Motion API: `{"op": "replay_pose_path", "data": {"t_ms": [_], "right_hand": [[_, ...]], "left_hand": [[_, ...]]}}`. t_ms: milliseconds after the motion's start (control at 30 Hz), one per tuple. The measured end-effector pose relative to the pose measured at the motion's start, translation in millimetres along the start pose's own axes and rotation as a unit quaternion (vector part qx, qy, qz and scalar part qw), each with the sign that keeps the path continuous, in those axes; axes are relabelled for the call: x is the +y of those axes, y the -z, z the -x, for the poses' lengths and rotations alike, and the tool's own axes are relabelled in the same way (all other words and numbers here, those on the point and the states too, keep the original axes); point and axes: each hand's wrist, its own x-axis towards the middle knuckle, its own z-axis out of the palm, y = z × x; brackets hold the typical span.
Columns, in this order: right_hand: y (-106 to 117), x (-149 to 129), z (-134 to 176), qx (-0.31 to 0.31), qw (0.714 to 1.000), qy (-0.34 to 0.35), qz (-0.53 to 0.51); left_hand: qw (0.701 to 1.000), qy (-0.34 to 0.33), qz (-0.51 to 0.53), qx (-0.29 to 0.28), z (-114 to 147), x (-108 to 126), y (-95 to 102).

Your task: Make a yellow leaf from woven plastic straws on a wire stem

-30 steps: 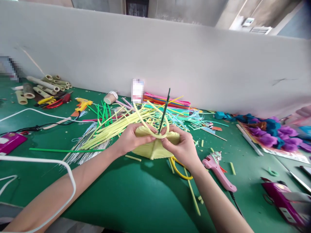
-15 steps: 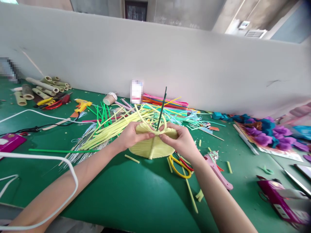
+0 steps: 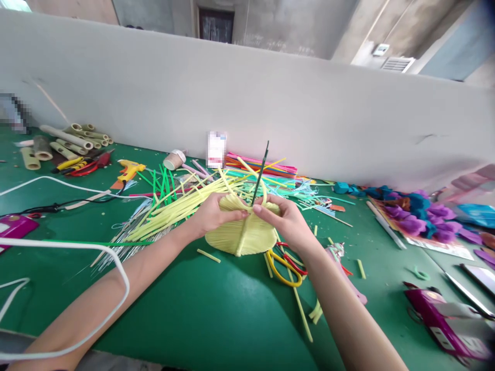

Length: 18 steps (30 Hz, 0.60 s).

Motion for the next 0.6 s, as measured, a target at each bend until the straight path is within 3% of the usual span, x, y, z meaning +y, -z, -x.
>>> {"op": "replay_pose_path", "data": {"t_ms": [600], "right_hand": [[1.6, 4.3, 3.0, -0.011, 1.0, 0.007, 0.027]], "left_hand": [[0.999, -0.015, 0.023, -0.026, 6.1, 5.7, -0.6]]}}
